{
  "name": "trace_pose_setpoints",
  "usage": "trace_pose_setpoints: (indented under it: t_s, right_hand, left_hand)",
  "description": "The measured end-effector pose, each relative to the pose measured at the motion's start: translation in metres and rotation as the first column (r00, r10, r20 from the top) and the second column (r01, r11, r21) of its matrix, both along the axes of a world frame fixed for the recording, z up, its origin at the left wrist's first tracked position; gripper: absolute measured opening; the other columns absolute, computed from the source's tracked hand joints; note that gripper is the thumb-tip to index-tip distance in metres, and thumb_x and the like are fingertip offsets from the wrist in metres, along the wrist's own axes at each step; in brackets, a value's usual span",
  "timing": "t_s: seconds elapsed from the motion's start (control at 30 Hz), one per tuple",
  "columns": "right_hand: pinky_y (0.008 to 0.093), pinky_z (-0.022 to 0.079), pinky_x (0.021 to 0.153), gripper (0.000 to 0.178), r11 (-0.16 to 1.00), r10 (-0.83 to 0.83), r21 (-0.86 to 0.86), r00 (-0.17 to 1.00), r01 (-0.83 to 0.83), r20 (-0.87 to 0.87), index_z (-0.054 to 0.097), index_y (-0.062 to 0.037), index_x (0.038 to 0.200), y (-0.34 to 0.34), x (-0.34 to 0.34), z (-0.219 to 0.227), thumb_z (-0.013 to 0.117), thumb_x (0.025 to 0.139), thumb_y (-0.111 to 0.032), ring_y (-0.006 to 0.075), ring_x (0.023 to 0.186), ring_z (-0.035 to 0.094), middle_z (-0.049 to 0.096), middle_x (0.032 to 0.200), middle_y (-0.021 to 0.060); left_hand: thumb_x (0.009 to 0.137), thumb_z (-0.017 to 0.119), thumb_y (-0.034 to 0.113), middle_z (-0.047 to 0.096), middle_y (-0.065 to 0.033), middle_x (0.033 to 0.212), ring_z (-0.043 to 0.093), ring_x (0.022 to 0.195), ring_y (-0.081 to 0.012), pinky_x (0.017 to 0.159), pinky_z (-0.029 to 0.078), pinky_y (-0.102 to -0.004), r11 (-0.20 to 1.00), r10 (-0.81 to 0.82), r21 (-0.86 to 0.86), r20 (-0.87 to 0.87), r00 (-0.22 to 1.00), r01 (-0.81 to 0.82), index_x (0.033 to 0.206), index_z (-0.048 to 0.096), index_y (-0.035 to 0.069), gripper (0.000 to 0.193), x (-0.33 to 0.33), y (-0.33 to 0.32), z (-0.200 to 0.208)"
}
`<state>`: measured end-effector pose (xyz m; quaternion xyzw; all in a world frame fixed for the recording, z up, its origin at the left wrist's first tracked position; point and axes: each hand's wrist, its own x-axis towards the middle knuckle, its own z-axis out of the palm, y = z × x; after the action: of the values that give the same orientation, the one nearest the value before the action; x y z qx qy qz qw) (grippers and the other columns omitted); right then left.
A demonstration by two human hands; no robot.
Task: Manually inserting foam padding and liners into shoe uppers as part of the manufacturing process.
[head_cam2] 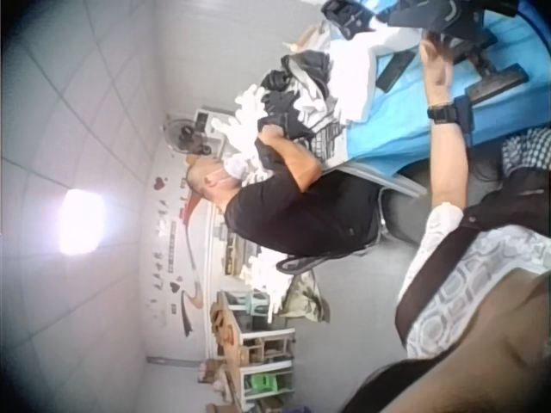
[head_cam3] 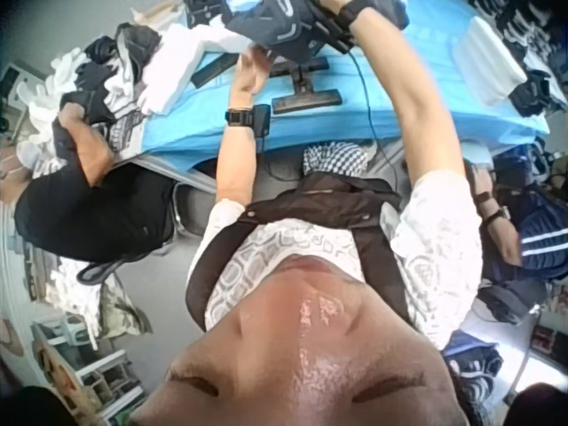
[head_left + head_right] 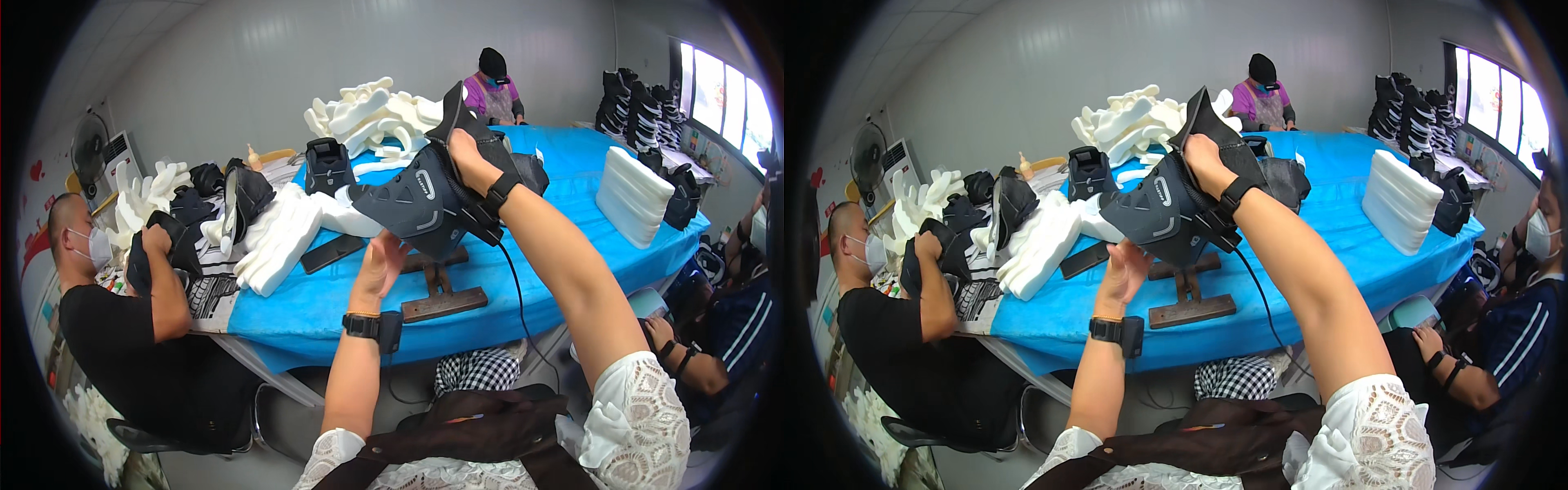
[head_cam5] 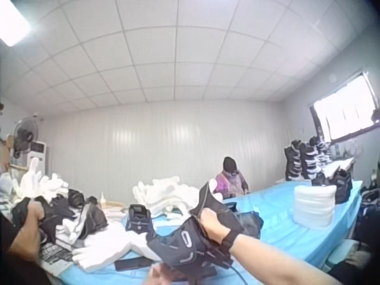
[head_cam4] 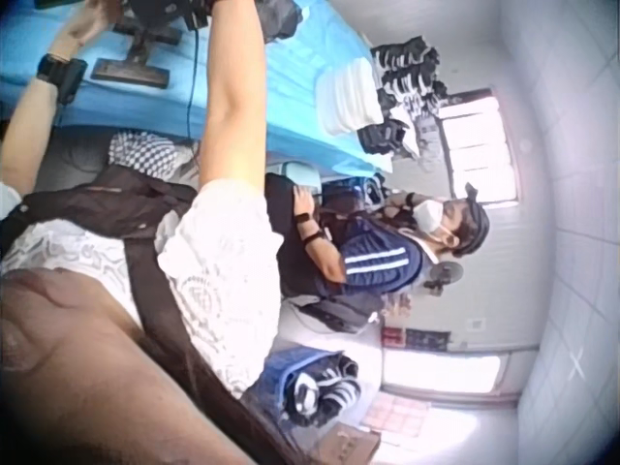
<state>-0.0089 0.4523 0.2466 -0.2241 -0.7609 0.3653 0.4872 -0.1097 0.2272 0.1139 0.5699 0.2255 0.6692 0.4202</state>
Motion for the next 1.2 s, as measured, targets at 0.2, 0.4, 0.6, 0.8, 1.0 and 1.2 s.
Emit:
trace_pose_setpoints:
  t_s: [0.2, 0.4, 0.6, 0.8, 1.0, 1.2]
  right_hand:
    - [0.047, 0.048, 0.082, 0.031, 0.995, -0.097, 0.009, 0.987, 0.097, 0.125, 0.065, 0.0049, 0.095, -0.081, -0.005, 0.014, 0.042, 0.093, -0.015, 0.0448, 0.097, 0.06, 0.063, 0.097, 0.0298]
    - [0.0501, 0.045, 0.083, 0.036, 0.993, -0.112, 0.025, 0.993, 0.113, -0.032, 0.063, 0.0071, 0.088, -0.098, -0.005, 0.013, 0.042, 0.093, -0.021, 0.0476, 0.095, 0.059, 0.062, 0.095, 0.0311]
    - [0.0473, 0.044, 0.086, 0.041, 0.991, -0.112, 0.092, 0.973, 0.095, 0.2, 0.064, 0.0072, 0.094, -0.083, -0.003, 0.008, 0.039, 0.094, -0.025, 0.0457, 0.102, 0.057, 0.062, 0.102, 0.0298]
    - [0.0466, 0.045, 0.081, 0.042, 0.998, -0.059, 0.009, 0.985, 0.058, 0.165, 0.065, 0.0065, 0.096, -0.093, 0.007, 0.008, 0.04, 0.094, -0.027, 0.0452, 0.1, 0.058, 0.062, 0.102, 0.0313]
    - [0.0452, 0.046, 0.078, 0.035, 1.0, -0.007, 0.031, 0.984, 0.001, 0.178, 0.064, 0.0052, 0.086, -0.096, 0.014, 0.003, 0.048, 0.09, -0.025, 0.0421, 0.094, 0.061, 0.062, 0.092, 0.0285]
    - [0.045, 0.048, 0.078, 0.025, 0.992, -0.006, 0.121, 0.973, -0.023, 0.229, 0.066, 0.0001, 0.091, -0.091, 0.009, 0.011, 0.049, 0.088, -0.018, 0.0391, 0.092, 0.062, 0.063, 0.091, 0.0253]
  left_hand:
    - [0.079, 0.073, 0.054, 0.055, -0.0076, 0.134, 0.049, 0.126, -0.0281, 0.107, 0.037, -0.0463, 0.973, -0.231, 0.156, 0.598, 0.768, 0.171, 0.137, 0.047, 0.008, 0.078, 0.007, -0.018, 0.021]
    - [0.09, 0.062, 0.037, 0.062, -0.0113, 0.124, 0.059, 0.114, -0.0288, 0.1, 0.045, -0.0437, 0.992, -0.123, 0.096, 0.633, 0.764, 0.08, 0.128, 0.055, 0.003, 0.051, 0.014, -0.016, 0.039]
    - [0.094, 0.05, 0.022, 0.065, -0.0144, 0.119, 0.063, 0.109, -0.0289, 0.099, 0.047, -0.0428, 0.985, -0.152, 0.049, 0.71, 0.688, 0.166, 0.122, 0.059, -0.001, 0.037, 0.013, -0.002, 0.012]
    - [0.092, 0.051, 0.02, 0.064, -0.016, 0.12, 0.063, 0.109, -0.0294, 0.099, 0.048, -0.0426, 0.982, -0.138, -0.021, 0.602, 0.787, 0.188, 0.125, 0.055, -0.002, 0.04, 0.0, -0.005, 0.001]
    - [0.088, 0.051, 0.017, 0.064, -0.0166, 0.121, 0.063, 0.11, -0.0304, 0.098, 0.048, -0.0431, 0.998, -0.059, 0.023, 0.684, 0.727, 0.059, 0.127, 0.054, -0.002, 0.043, 0.018, -0.004, -0.01]
    - [0.093, 0.049, 0.026, 0.063, -0.0141, 0.123, 0.062, 0.111, -0.0295, 0.099, 0.047, -0.0427, 0.994, -0.107, 0.084, 0.691, 0.715, 0.067, 0.129, 0.054, 0.0, 0.045, 0.009, 0.003, -0.009]
